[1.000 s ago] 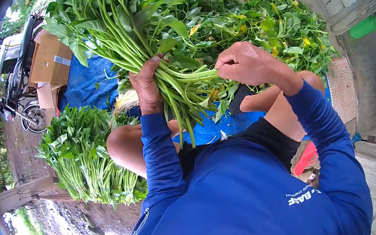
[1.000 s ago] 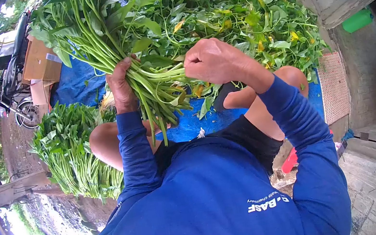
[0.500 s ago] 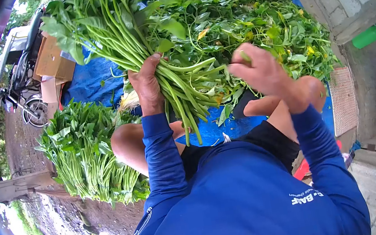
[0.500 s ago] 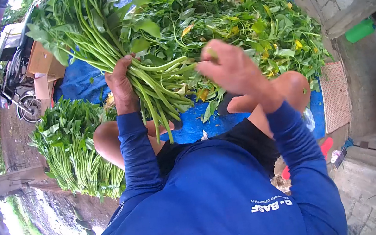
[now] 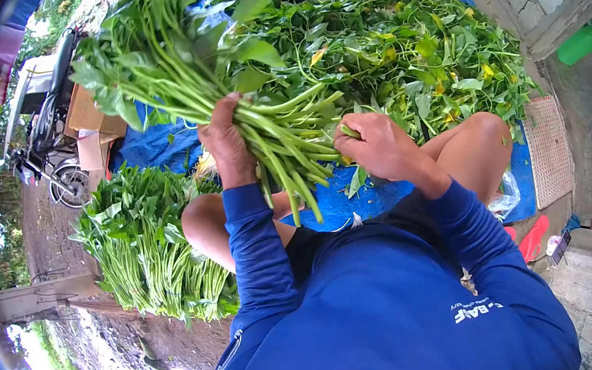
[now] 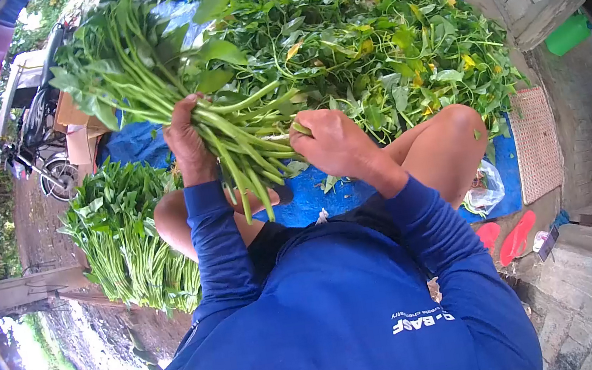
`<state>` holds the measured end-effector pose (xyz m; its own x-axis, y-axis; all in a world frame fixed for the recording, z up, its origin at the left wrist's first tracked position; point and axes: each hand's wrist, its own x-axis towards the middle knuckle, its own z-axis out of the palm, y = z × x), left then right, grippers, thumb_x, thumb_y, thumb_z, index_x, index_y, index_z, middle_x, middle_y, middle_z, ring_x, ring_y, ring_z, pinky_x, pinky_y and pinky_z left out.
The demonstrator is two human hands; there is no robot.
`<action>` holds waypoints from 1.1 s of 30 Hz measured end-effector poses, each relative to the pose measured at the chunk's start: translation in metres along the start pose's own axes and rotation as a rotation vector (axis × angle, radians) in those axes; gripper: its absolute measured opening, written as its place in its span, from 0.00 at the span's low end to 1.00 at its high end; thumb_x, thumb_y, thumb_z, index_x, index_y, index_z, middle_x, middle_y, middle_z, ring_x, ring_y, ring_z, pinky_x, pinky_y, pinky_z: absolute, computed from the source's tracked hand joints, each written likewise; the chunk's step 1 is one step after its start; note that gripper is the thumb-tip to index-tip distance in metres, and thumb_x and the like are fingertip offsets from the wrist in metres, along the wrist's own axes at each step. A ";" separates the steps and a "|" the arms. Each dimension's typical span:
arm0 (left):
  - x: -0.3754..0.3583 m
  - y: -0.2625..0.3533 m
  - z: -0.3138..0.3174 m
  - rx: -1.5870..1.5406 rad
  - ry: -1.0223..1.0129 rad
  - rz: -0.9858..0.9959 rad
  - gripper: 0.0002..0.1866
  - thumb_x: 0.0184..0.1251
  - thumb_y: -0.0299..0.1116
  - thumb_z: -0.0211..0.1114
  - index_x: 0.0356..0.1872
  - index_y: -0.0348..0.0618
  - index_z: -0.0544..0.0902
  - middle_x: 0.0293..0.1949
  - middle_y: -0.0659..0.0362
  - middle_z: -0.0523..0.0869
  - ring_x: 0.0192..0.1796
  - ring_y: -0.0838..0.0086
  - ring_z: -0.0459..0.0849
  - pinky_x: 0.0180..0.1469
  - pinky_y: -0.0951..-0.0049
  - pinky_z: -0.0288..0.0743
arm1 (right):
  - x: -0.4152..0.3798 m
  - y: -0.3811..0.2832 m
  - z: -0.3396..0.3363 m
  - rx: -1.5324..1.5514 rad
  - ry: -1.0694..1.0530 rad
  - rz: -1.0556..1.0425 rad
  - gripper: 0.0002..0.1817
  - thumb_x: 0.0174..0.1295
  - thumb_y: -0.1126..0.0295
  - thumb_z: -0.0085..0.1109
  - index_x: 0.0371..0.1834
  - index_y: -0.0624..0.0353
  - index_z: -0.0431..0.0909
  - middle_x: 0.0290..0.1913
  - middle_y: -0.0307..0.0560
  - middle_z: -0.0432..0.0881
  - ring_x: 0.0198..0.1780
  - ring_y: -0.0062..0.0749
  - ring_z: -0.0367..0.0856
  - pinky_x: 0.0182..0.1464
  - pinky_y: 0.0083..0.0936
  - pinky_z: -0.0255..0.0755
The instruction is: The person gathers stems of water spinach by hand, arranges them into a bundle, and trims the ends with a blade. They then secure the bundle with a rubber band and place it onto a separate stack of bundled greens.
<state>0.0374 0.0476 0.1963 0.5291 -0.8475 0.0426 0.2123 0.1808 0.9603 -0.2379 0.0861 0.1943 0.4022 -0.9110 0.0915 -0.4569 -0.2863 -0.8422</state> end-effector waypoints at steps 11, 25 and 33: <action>0.059 0.071 -0.049 0.365 -0.106 0.270 0.21 0.72 0.36 0.74 0.60 0.33 0.89 0.54 0.53 0.92 0.51 0.69 0.90 0.57 0.66 0.85 | -0.081 -0.009 -0.290 0.295 0.721 -0.140 0.27 0.72 0.63 0.71 0.71 0.65 0.83 0.59 0.55 0.87 0.51 0.35 0.89 0.55 0.27 0.85; 0.127 0.214 0.011 1.750 -0.586 0.509 0.29 0.56 0.32 0.75 0.62 0.38 0.83 0.45 0.39 0.91 0.49 0.50 0.93 0.51 0.52 0.84 | -0.160 -0.078 -0.174 0.017 0.233 -0.236 0.16 0.73 0.71 0.65 0.61 0.63 0.87 0.58 0.55 0.86 0.50 0.34 0.85 0.61 0.36 0.82; 0.101 0.219 0.006 2.063 -0.675 0.376 0.26 0.50 0.29 0.78 0.54 0.34 0.83 0.45 0.40 0.91 0.52 0.46 0.92 0.56 0.49 0.83 | -0.147 -0.069 -0.149 -0.004 0.104 -0.216 0.17 0.74 0.70 0.64 0.63 0.63 0.86 0.59 0.55 0.86 0.52 0.35 0.85 0.62 0.36 0.81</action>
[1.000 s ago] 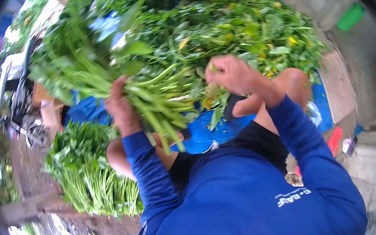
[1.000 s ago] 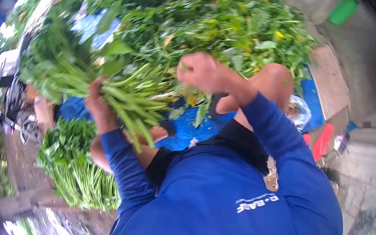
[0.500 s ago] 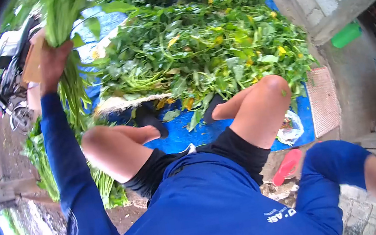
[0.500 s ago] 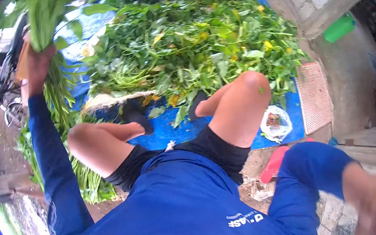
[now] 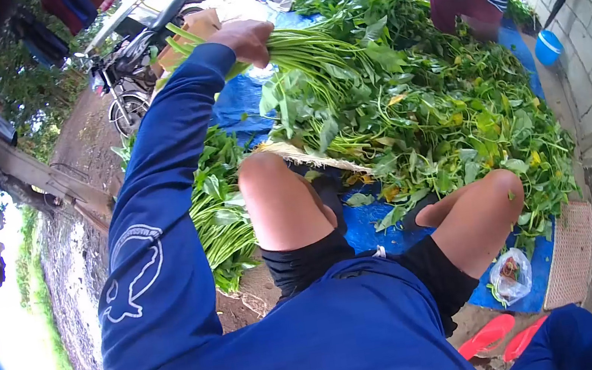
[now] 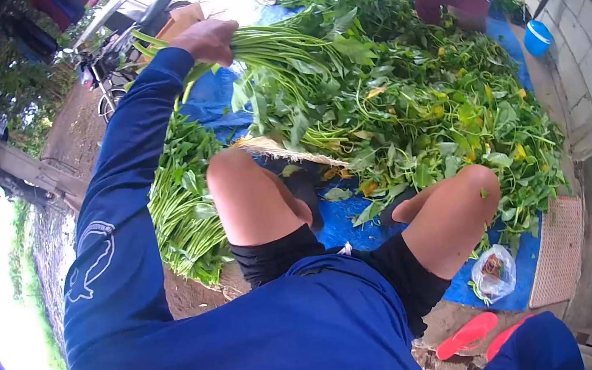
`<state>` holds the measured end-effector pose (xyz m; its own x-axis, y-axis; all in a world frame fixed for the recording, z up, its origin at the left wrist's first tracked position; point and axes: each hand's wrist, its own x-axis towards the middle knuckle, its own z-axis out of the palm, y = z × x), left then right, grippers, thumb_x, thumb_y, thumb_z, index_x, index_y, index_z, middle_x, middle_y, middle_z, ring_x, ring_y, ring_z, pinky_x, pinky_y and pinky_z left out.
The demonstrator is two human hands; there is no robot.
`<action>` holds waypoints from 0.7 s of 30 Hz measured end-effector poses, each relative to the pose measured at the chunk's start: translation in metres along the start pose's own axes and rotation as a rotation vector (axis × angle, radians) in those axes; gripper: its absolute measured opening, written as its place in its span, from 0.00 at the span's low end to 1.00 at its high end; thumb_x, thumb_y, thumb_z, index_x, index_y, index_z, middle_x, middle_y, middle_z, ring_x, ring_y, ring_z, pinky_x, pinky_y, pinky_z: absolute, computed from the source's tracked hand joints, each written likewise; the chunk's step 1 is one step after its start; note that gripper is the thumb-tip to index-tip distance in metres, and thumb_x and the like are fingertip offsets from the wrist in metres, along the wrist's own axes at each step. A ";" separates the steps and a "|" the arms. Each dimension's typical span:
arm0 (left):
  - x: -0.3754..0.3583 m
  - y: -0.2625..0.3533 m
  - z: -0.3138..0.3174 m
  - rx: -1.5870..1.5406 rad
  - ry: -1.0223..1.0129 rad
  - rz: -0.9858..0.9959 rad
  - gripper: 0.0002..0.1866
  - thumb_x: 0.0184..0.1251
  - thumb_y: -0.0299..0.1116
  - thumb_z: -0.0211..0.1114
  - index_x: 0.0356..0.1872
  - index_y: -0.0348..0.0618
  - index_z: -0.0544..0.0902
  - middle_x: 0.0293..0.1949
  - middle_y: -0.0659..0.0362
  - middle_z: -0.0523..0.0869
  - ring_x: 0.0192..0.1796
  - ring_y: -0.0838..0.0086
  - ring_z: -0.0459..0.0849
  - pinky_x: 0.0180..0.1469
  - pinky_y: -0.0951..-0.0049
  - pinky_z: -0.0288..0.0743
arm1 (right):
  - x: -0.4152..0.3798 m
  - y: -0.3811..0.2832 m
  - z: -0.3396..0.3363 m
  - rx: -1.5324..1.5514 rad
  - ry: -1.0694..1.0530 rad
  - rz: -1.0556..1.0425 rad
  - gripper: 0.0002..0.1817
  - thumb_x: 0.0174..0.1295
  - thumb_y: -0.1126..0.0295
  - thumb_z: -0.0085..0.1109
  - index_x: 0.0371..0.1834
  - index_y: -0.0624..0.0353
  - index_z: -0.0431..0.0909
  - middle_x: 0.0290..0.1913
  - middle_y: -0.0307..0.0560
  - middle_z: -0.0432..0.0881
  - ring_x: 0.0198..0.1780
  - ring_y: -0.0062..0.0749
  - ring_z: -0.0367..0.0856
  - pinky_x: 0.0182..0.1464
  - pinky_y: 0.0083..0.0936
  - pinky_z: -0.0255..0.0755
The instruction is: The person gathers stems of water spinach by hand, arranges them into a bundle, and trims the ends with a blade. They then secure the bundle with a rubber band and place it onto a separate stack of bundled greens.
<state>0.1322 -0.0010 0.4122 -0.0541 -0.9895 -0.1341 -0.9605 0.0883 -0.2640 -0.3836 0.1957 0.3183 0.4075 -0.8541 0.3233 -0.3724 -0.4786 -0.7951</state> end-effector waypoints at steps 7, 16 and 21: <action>-0.007 -0.024 0.012 -0.106 0.015 -0.047 0.27 0.50 0.30 0.77 0.55 0.37 0.86 0.49 0.41 0.92 0.57 0.48 0.92 0.58 0.52 0.83 | -0.006 0.013 0.011 -0.033 -0.037 0.063 0.17 0.75 0.70 0.63 0.64 0.63 0.85 0.60 0.55 0.86 0.54 0.35 0.85 0.64 0.35 0.80; 0.002 -0.048 0.035 -0.197 -0.035 -0.077 0.29 0.48 0.31 0.77 0.56 0.36 0.86 0.51 0.40 0.92 0.58 0.49 0.92 0.58 0.53 0.84 | -0.007 0.018 0.016 -0.077 -0.027 0.139 0.18 0.76 0.70 0.62 0.65 0.64 0.84 0.61 0.54 0.86 0.57 0.35 0.84 0.66 0.35 0.78; 0.024 -0.052 0.061 -0.187 -0.074 -0.053 0.29 0.46 0.34 0.80 0.53 0.30 0.86 0.48 0.38 0.92 0.56 0.49 0.93 0.58 0.52 0.84 | -0.007 0.020 0.013 -0.093 -0.015 0.170 0.18 0.77 0.70 0.61 0.66 0.64 0.84 0.62 0.54 0.85 0.59 0.36 0.84 0.67 0.35 0.78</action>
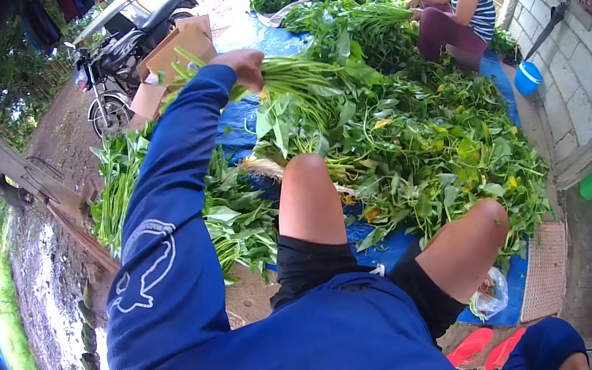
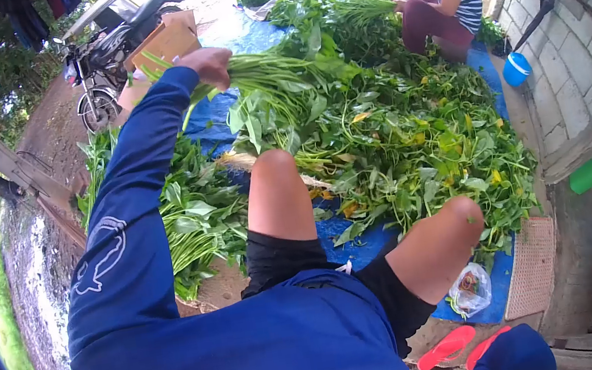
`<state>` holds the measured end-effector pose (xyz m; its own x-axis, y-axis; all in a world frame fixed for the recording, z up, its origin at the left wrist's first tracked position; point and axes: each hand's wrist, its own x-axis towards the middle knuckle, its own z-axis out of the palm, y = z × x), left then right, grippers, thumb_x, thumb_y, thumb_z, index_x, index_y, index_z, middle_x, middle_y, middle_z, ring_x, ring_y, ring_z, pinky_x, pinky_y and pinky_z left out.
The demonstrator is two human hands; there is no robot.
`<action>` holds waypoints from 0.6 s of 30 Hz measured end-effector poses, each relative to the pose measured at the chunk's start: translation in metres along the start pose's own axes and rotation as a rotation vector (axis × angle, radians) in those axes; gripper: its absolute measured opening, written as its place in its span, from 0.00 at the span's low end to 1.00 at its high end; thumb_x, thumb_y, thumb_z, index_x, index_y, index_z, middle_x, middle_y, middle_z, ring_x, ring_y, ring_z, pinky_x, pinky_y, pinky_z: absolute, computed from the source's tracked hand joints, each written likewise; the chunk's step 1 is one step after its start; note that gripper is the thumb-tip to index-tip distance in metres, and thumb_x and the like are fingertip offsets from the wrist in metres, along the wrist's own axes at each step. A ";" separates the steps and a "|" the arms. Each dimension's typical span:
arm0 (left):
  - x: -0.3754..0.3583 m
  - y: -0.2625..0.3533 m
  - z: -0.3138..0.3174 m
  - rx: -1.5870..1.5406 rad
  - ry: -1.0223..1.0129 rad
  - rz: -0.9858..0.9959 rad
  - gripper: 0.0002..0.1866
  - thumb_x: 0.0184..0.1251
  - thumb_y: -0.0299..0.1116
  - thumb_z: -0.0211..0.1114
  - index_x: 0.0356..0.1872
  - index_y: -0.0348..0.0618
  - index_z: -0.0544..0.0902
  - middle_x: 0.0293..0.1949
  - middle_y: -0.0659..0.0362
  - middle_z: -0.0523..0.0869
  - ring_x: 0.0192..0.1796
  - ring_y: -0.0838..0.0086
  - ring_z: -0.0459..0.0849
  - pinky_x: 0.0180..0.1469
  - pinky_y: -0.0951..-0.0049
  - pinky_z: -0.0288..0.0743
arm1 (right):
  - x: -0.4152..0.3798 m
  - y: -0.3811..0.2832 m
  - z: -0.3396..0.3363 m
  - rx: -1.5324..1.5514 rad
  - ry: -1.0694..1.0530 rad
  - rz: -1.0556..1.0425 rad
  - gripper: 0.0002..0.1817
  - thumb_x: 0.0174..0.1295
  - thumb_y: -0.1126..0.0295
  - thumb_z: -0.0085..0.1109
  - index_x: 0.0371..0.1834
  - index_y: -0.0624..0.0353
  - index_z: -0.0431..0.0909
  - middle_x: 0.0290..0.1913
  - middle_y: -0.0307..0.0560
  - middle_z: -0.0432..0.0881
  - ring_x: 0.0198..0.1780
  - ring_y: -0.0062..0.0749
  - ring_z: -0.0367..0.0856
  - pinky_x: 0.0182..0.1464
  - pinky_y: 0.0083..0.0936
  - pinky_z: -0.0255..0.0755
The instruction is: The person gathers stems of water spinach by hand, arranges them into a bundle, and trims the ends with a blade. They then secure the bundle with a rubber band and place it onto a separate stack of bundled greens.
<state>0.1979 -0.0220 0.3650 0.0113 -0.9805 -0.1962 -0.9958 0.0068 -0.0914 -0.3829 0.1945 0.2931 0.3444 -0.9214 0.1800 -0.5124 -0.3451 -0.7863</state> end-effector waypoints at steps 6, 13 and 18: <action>0.006 -0.004 0.026 -0.078 0.000 -0.011 0.27 0.47 0.31 0.79 0.52 0.33 0.87 0.49 0.39 0.93 0.57 0.48 0.93 0.57 0.53 0.85 | 0.008 0.010 -0.006 0.019 0.004 0.045 0.18 0.78 0.70 0.61 0.67 0.64 0.83 0.63 0.54 0.85 0.60 0.36 0.84 0.69 0.35 0.77; 0.009 0.007 0.021 -0.062 -0.040 -0.047 0.27 0.47 0.31 0.79 0.52 0.33 0.87 0.49 0.39 0.92 0.57 0.46 0.92 0.58 0.52 0.84 | 0.014 0.026 -0.011 0.026 -0.005 0.091 0.19 0.79 0.70 0.60 0.68 0.64 0.83 0.64 0.54 0.85 0.62 0.36 0.83 0.70 0.35 0.76; 0.030 0.010 0.033 -0.024 -0.051 0.014 0.27 0.47 0.34 0.80 0.51 0.35 0.87 0.50 0.39 0.92 0.55 0.44 0.92 0.55 0.49 0.84 | 0.016 0.034 -0.016 0.031 0.004 0.106 0.19 0.79 0.70 0.59 0.69 0.64 0.82 0.64 0.54 0.85 0.64 0.37 0.83 0.72 0.35 0.75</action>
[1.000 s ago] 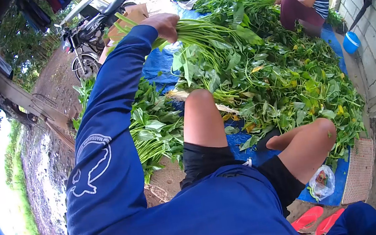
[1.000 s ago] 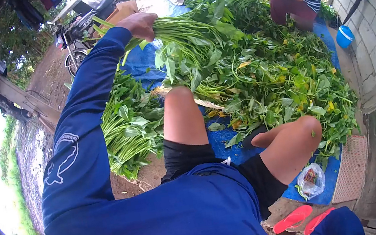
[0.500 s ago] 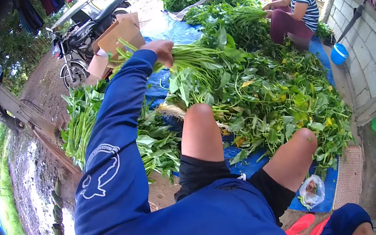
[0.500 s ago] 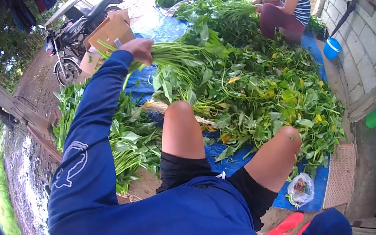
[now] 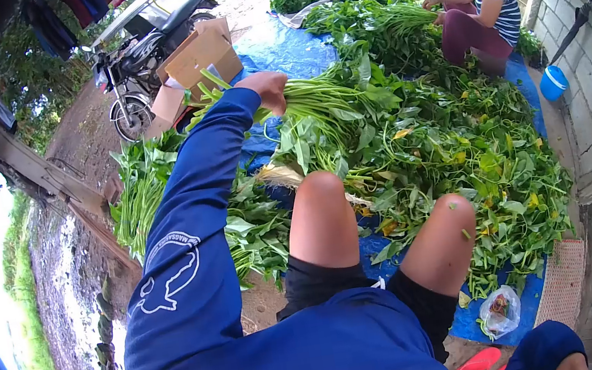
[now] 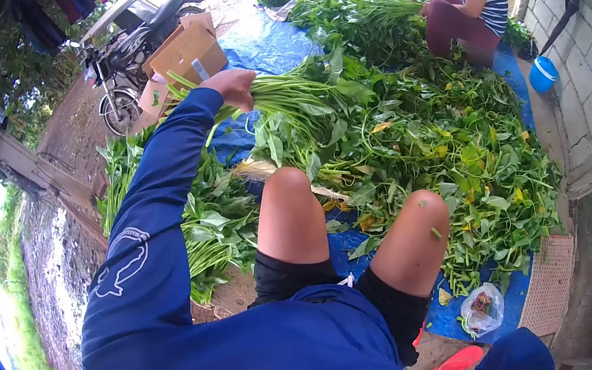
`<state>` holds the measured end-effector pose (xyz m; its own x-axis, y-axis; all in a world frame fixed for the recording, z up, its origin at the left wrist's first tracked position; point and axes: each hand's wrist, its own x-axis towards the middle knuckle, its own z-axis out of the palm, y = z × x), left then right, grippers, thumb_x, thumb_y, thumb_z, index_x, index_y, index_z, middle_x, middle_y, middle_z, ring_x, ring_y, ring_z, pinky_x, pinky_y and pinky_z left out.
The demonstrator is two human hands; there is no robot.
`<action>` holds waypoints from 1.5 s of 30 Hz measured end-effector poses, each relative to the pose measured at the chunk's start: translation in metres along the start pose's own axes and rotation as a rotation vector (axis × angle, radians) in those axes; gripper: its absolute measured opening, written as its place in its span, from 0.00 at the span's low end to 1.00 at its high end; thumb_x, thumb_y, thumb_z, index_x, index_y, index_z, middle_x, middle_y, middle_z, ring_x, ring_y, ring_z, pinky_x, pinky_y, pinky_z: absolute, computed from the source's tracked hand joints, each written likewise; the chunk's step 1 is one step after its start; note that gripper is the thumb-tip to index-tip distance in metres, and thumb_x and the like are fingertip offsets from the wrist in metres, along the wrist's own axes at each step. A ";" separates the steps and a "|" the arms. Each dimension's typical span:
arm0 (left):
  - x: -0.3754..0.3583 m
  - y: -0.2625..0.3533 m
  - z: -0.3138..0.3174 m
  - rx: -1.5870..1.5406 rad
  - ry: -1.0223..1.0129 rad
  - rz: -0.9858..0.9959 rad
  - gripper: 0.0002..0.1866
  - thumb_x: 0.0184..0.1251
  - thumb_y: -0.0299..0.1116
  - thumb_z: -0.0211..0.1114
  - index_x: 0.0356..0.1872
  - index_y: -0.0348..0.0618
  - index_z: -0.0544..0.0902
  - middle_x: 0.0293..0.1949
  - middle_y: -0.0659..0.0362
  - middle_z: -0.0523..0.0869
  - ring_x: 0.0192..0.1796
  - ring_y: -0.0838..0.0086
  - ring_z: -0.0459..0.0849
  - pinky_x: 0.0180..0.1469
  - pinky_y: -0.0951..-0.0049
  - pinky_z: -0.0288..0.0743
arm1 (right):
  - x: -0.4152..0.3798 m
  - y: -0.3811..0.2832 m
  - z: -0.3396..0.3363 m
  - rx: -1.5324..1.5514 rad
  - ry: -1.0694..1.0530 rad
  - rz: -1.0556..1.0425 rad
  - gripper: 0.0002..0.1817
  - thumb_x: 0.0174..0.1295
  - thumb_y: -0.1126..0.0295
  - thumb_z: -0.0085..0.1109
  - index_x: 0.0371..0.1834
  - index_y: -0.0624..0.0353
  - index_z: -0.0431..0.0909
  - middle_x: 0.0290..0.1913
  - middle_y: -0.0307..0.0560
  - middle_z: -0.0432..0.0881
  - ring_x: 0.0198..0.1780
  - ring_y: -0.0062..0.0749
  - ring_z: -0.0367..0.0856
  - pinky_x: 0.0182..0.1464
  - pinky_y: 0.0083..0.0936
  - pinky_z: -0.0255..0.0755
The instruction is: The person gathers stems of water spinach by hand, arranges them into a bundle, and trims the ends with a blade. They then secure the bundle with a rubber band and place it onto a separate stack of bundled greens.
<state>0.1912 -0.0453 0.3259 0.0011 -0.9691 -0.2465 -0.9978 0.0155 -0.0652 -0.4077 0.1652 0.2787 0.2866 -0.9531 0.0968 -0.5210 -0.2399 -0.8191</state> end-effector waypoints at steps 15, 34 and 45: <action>0.016 0.061 -0.011 -0.008 -0.028 0.053 0.27 0.47 0.33 0.79 0.51 0.36 0.86 0.46 0.41 0.91 0.53 0.45 0.92 0.53 0.47 0.83 | -0.012 0.019 -0.010 0.008 0.024 0.013 0.20 0.81 0.69 0.57 0.71 0.64 0.81 0.66 0.54 0.85 0.68 0.37 0.82 0.75 0.35 0.73; 0.020 0.122 0.004 0.062 0.201 0.417 0.25 0.52 0.29 0.74 0.53 0.38 0.77 0.41 0.37 0.88 0.47 0.35 0.88 0.50 0.40 0.80 | -0.165 0.153 0.177 0.389 0.146 0.615 0.33 0.83 0.53 0.64 0.80 0.66 0.74 0.68 0.50 0.84 0.66 0.37 0.83 0.71 0.33 0.76; -0.004 0.259 0.018 0.029 0.574 0.772 0.37 0.54 0.28 0.78 0.69 0.45 0.78 0.51 0.46 0.91 0.51 0.44 0.91 0.51 0.46 0.84 | 0.021 -0.041 0.023 0.451 0.394 -0.120 0.15 0.80 0.68 0.68 0.61 0.67 0.88 0.55 0.44 0.91 0.56 0.27 0.89 0.63 0.27 0.80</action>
<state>-0.0661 -0.0331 0.2923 -0.6961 -0.6615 0.2790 -0.7073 0.6985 -0.1087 -0.3623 0.1596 0.3013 -0.0421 -0.9415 0.3344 -0.0869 -0.3300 -0.9400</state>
